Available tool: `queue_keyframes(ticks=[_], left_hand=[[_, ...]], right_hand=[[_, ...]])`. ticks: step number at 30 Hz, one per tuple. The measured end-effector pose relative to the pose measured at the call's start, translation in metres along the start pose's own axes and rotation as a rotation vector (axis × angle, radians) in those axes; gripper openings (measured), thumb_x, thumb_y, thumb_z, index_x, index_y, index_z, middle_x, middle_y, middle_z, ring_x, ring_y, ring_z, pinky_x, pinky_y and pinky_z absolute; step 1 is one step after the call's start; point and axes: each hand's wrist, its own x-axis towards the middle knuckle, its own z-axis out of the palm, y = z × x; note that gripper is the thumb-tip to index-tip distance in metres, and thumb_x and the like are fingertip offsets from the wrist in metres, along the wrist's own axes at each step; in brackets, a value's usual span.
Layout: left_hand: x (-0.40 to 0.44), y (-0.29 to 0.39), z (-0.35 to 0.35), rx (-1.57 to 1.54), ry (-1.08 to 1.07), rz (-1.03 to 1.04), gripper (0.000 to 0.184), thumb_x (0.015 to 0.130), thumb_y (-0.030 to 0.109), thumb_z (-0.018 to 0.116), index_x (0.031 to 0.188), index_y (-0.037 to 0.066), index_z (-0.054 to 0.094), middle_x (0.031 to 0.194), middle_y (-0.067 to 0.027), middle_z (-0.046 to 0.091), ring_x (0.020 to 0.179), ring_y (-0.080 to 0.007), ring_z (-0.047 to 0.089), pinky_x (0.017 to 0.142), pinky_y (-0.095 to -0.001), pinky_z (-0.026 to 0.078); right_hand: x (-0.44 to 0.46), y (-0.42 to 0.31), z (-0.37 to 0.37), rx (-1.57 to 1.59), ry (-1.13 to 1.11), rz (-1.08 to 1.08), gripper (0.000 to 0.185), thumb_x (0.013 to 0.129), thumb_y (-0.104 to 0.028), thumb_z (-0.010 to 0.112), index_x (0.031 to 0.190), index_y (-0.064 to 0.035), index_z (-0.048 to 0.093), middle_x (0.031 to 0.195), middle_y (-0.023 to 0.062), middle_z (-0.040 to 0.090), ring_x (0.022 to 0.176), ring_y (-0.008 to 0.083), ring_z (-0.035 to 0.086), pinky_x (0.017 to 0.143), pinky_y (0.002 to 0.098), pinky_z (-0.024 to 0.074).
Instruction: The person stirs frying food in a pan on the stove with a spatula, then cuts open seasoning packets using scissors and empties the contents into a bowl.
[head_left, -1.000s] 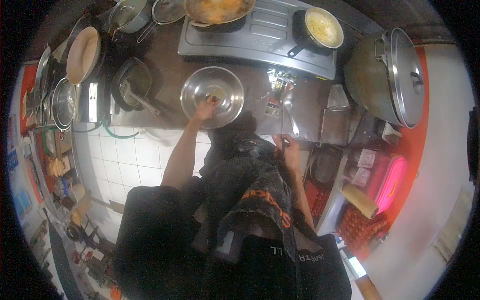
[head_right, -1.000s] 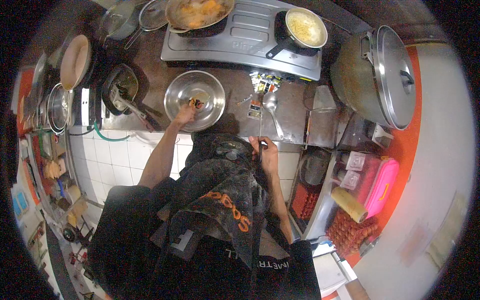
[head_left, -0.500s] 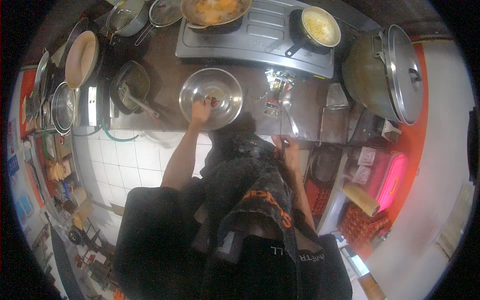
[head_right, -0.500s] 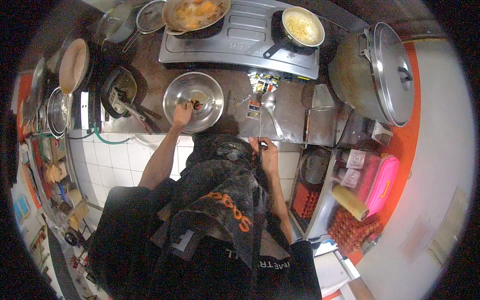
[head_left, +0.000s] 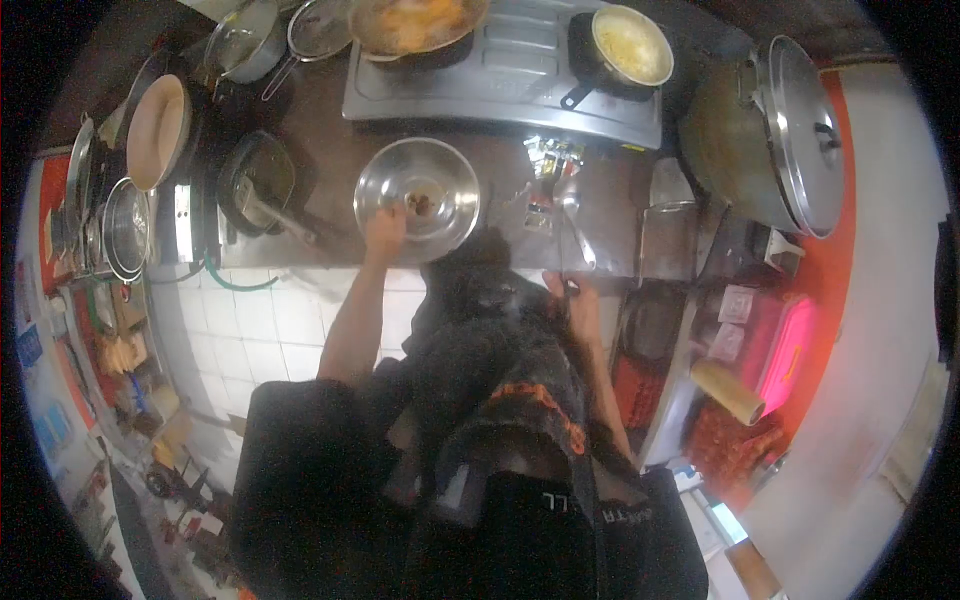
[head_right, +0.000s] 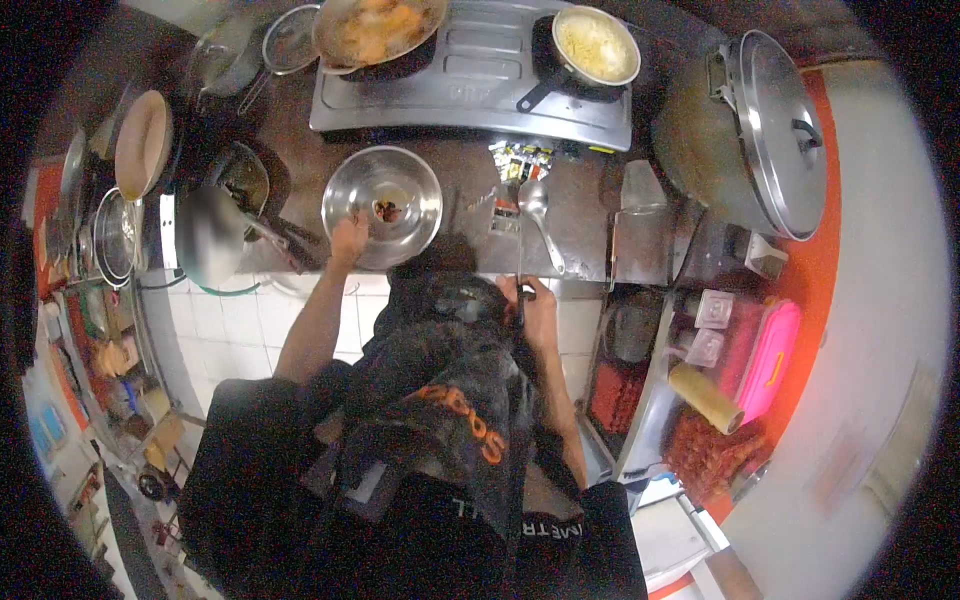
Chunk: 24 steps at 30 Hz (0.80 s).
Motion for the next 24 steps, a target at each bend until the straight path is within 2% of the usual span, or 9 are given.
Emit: queue_keyframes(ticks=[2,5,8,9,12,14,17,21,24], left_hand=[[0.001,-0.016,0.008,0.154,-0.049,0.088,0.047,0.094,0.038,0.045,0.091,-0.001,0.069,0.088,-0.0264,0.067,0.091,-0.0442,0.064,0.08,-0.051,0.05],[-0.019,0.024,-0.017,0.105,0.034,-0.148,0.052,0.096,0.041,0.038,0.092,0.0,0.069,0.092,-0.0268,0.066,0.094,-0.0452,0.063,0.081,-0.0525,0.049],[-0.027,0.067,-0.025,-0.044,0.044,-0.063,0.053,0.097,0.041,0.036,0.091,0.001,0.069,0.092,-0.0279,0.066,0.092,-0.0445,0.064,0.078,-0.0517,0.051],[-0.034,0.083,-0.015,-0.049,0.073,0.092,0.054,0.097,0.042,0.036,0.089,0.001,0.069,0.089,-0.029,0.065,0.09,-0.0438,0.064,0.077,-0.0514,0.051],[-0.049,0.135,0.032,0.081,-0.066,0.335,0.048,0.096,0.04,0.043,0.085,0.002,0.07,0.087,-0.0295,0.065,0.087,-0.0397,0.067,0.075,-0.0497,0.053],[-0.071,0.19,0.032,0.204,-0.252,0.298,0.044,0.093,0.04,0.046,0.086,0.004,0.071,0.093,-0.0268,0.066,0.087,-0.0393,0.067,0.076,-0.05,0.053],[-0.054,0.181,0.107,0.289,-0.286,0.372,0.046,0.093,0.045,0.048,0.103,0.003,0.065,0.098,-0.0262,0.065,0.084,-0.0425,0.066,0.077,-0.0501,0.054],[-0.055,0.21,0.115,0.37,-0.287,0.423,0.043,0.087,0.043,0.057,0.102,0.003,0.066,0.11,-0.0252,0.059,0.087,-0.0409,0.066,0.079,-0.0475,0.055],[-0.034,0.223,0.151,0.416,-0.196,0.439,0.036,0.081,0.026,0.065,0.11,0.004,0.063,0.119,-0.0195,0.049,0.097,-0.0356,0.062,0.078,-0.047,0.054]], right_hand=[[-0.001,0.005,-0.004,-0.004,-0.002,-0.001,0.043,0.081,-0.042,0.075,0.091,-0.0018,0.064,0.059,0.0005,0.054,0.05,0.0087,0.051,0.047,0.0244,0.0388],[0.001,0.022,-0.014,-0.057,-0.036,-0.08,0.045,0.081,-0.043,0.075,0.093,-0.0004,0.063,0.059,0.0006,0.055,0.05,0.0085,0.051,0.047,0.0243,0.0378],[0.005,0.02,-0.017,-0.004,-0.016,-0.028,0.044,0.082,-0.042,0.075,0.094,-0.0008,0.063,0.06,0.0009,0.055,0.051,0.0083,0.05,0.047,0.0244,0.0372],[0.005,0.026,-0.019,0.01,-0.01,-0.032,0.044,0.082,-0.041,0.075,0.094,-0.0007,0.063,0.06,0.0009,0.055,0.051,0.0084,0.05,0.047,0.0243,0.037],[0.001,0.029,-0.029,0.026,0.018,-0.014,0.043,0.082,-0.04,0.075,0.096,-0.0005,0.063,0.06,0.0005,0.055,0.051,0.0081,0.05,0.048,0.0242,0.0368],[-0.001,0.033,-0.037,0.031,0.04,0.006,0.043,0.082,-0.039,0.076,0.096,-0.0003,0.063,0.061,0.0001,0.056,0.051,0.0078,0.049,0.048,0.0242,0.0368],[-0.006,0.041,-0.053,0.053,0.064,-0.032,0.043,0.083,-0.038,0.075,0.097,0.0005,0.063,0.063,-0.0003,0.057,0.053,0.0068,0.049,0.048,0.0242,0.0366],[-0.023,0.041,-0.08,-0.001,0.16,0.062,0.041,0.083,-0.036,0.076,0.096,0.0001,0.064,0.065,0.0006,0.06,0.056,0.0059,0.05,0.05,0.0242,0.0377],[-0.027,0.062,-0.096,0.016,0.227,0.111,0.038,0.083,-0.035,0.076,0.095,-0.0006,0.065,0.067,0.0019,0.062,0.057,0.006,0.051,0.052,0.0237,0.0386]])
